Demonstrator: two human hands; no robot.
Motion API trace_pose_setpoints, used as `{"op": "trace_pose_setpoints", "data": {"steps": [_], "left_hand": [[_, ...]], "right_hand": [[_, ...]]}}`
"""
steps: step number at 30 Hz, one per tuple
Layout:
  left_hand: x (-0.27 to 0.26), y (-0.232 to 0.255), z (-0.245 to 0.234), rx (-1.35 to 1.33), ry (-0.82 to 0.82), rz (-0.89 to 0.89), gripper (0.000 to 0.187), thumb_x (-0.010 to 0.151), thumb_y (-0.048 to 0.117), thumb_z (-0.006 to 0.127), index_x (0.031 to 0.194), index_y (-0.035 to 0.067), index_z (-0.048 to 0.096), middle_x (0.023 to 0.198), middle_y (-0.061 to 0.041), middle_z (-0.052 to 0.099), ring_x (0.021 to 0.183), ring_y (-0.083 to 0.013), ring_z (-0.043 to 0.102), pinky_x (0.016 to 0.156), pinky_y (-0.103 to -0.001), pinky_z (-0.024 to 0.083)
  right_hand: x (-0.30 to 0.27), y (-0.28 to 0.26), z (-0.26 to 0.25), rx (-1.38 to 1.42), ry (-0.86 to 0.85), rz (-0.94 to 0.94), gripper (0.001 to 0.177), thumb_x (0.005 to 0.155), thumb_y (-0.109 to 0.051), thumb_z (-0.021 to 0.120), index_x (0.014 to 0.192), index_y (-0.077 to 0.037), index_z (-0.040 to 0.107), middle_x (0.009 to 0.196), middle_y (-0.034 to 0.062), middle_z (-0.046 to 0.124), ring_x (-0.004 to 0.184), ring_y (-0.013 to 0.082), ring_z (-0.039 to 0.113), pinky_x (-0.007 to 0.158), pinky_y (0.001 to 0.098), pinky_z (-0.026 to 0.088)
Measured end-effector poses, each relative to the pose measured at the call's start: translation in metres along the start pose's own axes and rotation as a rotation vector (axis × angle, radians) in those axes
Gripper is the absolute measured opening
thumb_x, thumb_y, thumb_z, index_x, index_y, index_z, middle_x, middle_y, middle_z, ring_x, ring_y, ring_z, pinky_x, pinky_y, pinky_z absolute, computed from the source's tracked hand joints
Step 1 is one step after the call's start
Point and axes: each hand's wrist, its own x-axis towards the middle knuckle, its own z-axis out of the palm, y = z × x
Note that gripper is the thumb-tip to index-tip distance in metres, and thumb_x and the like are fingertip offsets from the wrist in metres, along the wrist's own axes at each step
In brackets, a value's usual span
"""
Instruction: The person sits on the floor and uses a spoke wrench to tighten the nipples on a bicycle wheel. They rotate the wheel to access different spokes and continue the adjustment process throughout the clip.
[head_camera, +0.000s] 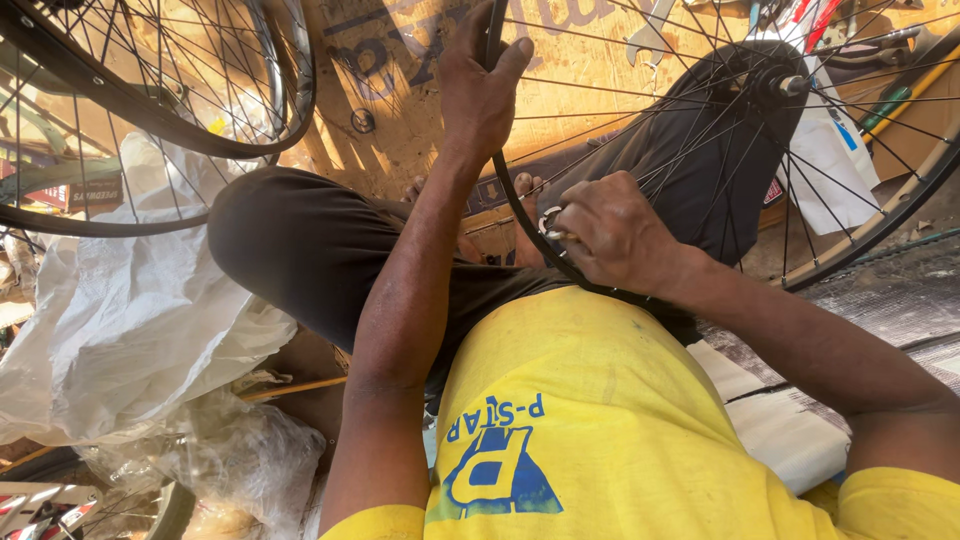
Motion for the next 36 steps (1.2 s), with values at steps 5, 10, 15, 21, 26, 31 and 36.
{"op": "trace_pose_setpoints", "data": {"steps": [5, 10, 15, 21, 26, 31, 36], "left_hand": [[0.002, -0.007, -0.002, -0.131, -0.018, 0.039, 0.050, 0.103, 0.024, 0.075, 0.145, 0.003, 0.058, 0.110, -0.002, 0.072, 0.097, -0.0140, 0.070, 0.085, -0.039, 0.063], [0.000, -0.013, 0.001, -0.092, -0.003, -0.160, 0.049, 0.097, 0.026, 0.076, 0.140, 0.005, 0.063, 0.085, -0.003, 0.067, 0.073, -0.0146, 0.062, 0.067, -0.038, 0.058], [0.001, -0.025, 0.005, -0.030, 0.004, -0.031, 0.048, 0.097, 0.025, 0.079, 0.139, 0.007, 0.065, 0.079, 0.001, 0.061, 0.070, -0.0096, 0.060, 0.062, -0.034, 0.053], [-0.003, -0.018, 0.006, 0.015, 0.007, -0.044, 0.053, 0.096, 0.026, 0.079, 0.141, 0.007, 0.062, 0.076, 0.003, 0.058, 0.069, -0.0091, 0.057, 0.060, -0.033, 0.050], [-0.001, -0.018, 0.009, -0.034, -0.011, -0.012, 0.049, 0.099, 0.027, 0.078, 0.142, 0.007, 0.063, 0.079, 0.002, 0.058, 0.073, -0.0099, 0.058, 0.064, -0.033, 0.051], [-0.001, -0.019, 0.004, 0.035, 0.006, 0.075, 0.052, 0.101, 0.033, 0.078, 0.144, 0.009, 0.062, 0.082, 0.002, 0.060, 0.077, -0.0103, 0.061, 0.068, -0.032, 0.054], [-0.001, -0.006, 0.003, 0.028, -0.009, 0.031, 0.055, 0.100, 0.037, 0.078, 0.146, 0.013, 0.060, 0.076, 0.003, 0.058, 0.070, -0.0092, 0.059, 0.063, -0.033, 0.052]], "right_hand": [[0.003, 0.007, 0.000, -0.017, -0.039, -0.075, 0.018, 0.086, -0.007, 0.075, 0.101, -0.001, 0.066, 0.108, 0.0161, 0.070, 0.089, 0.0262, 0.068, 0.078, 0.0472, 0.051], [0.002, 0.006, -0.005, -0.171, -0.017, -0.142, 0.015, 0.084, -0.008, 0.076, 0.097, -0.003, 0.069, 0.112, 0.0152, 0.070, 0.097, 0.0256, 0.070, 0.088, 0.0449, 0.054], [0.004, 0.014, -0.004, -0.169, -0.133, -0.184, 0.019, 0.086, -0.019, 0.077, 0.095, -0.004, 0.070, 0.115, 0.0161, 0.070, 0.099, 0.0258, 0.072, 0.084, 0.0424, 0.055], [0.017, 0.015, 0.000, -0.085, -0.329, 0.142, 0.030, 0.085, -0.027, 0.076, 0.106, -0.006, 0.069, 0.091, 0.0098, 0.070, 0.083, 0.0242, 0.071, 0.070, 0.0421, 0.053], [0.010, 0.015, 0.026, -0.298, -0.379, 0.159, 0.026, 0.099, -0.012, 0.066, 0.122, -0.001, 0.067, 0.088, 0.0085, 0.068, 0.073, 0.0210, 0.070, 0.066, 0.0391, 0.052], [0.009, 0.031, 0.004, -0.297, -0.495, 0.241, 0.018, 0.092, -0.016, 0.067, 0.110, -0.012, 0.066, 0.092, 0.0070, 0.070, 0.088, 0.0249, 0.071, 0.076, 0.0425, 0.052], [0.006, 0.025, -0.025, -0.112, -0.329, 0.183, 0.044, 0.082, -0.028, 0.078, 0.117, -0.003, 0.067, 0.097, 0.0129, 0.069, 0.087, 0.0280, 0.069, 0.076, 0.0440, 0.050]]}}
